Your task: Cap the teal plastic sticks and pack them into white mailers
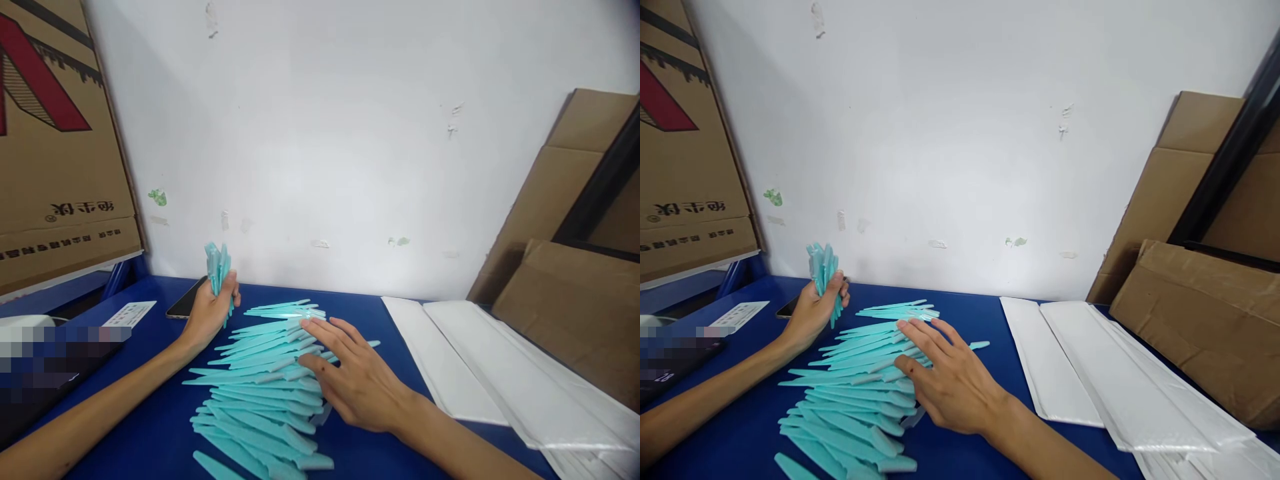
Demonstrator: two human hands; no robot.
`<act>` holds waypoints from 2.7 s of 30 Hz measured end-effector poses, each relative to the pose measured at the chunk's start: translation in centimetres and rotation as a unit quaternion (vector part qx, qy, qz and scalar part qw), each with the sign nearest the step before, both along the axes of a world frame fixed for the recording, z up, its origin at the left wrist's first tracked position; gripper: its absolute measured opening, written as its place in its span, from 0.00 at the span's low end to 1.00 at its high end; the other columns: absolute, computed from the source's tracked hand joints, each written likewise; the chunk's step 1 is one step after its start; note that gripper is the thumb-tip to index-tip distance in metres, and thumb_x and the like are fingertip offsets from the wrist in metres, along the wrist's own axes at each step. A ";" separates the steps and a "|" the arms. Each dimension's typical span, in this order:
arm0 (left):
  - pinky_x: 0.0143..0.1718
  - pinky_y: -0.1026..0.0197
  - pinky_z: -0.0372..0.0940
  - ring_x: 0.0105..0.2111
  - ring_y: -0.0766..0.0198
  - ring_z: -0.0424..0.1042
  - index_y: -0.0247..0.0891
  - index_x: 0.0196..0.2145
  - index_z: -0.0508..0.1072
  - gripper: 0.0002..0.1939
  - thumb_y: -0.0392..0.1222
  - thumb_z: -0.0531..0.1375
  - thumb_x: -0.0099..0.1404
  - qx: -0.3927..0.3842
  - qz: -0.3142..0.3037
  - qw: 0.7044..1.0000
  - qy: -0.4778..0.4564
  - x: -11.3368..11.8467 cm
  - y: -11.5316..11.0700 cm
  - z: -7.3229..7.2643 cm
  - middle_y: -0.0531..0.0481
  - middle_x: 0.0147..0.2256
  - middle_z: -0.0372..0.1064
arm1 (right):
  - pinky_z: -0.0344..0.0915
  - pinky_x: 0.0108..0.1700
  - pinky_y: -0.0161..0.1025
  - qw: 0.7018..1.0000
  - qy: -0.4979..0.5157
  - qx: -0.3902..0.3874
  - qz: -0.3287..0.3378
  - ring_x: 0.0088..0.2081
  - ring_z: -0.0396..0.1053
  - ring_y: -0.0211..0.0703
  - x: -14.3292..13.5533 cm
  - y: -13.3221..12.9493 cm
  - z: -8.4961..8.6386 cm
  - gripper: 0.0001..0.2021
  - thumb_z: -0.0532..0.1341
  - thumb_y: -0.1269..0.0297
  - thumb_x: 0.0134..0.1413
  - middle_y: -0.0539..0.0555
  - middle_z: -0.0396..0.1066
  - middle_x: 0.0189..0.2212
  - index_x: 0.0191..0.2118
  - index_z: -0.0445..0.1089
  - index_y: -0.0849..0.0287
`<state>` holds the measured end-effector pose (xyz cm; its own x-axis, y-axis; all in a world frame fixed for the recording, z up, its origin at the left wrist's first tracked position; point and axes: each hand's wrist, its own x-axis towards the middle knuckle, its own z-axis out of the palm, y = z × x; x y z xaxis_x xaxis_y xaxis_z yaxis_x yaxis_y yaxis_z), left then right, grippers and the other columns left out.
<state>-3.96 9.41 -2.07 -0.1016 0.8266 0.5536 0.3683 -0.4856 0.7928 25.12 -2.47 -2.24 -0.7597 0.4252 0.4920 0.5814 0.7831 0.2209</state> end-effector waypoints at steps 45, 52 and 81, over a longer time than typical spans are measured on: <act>0.19 0.66 0.46 0.16 0.74 0.48 0.40 0.34 0.65 0.21 0.61 0.63 0.62 -0.459 -0.344 0.816 -0.067 6.9 -11.6 3.5 0.60 0.22 0.60 | 0.57 0.39 0.35 0.790 0.465 -0.399 -0.011 0.34 0.63 0.41 -3.0 -1.6 0.7 0.18 0.55 0.54 0.69 0.48 0.66 0.29 0.29 0.69 0.58; 0.20 0.65 0.47 0.16 0.75 0.54 0.35 0.29 0.71 0.22 0.58 0.60 0.67 -0.397 -0.391 0.828 -0.065 7.0 -11.6 3.3 0.55 0.23 0.63 | 0.60 0.39 0.36 0.719 0.524 -0.457 0.017 0.34 0.63 0.41 -2.9 -1.3 1.4 0.16 0.58 0.52 0.66 0.48 0.67 0.29 0.33 0.72 0.59; 0.13 0.67 0.41 0.12 0.74 0.60 0.35 0.34 0.76 0.26 0.65 0.61 0.63 -0.330 -0.329 0.884 -0.043 7.9 -11.6 2.8 0.45 0.33 0.77 | 0.64 0.42 0.36 0.608 0.617 -0.499 -0.004 0.37 0.69 0.43 -3.3 -1.7 1.4 0.17 0.68 0.48 0.56 0.50 0.74 0.30 0.34 0.78 0.59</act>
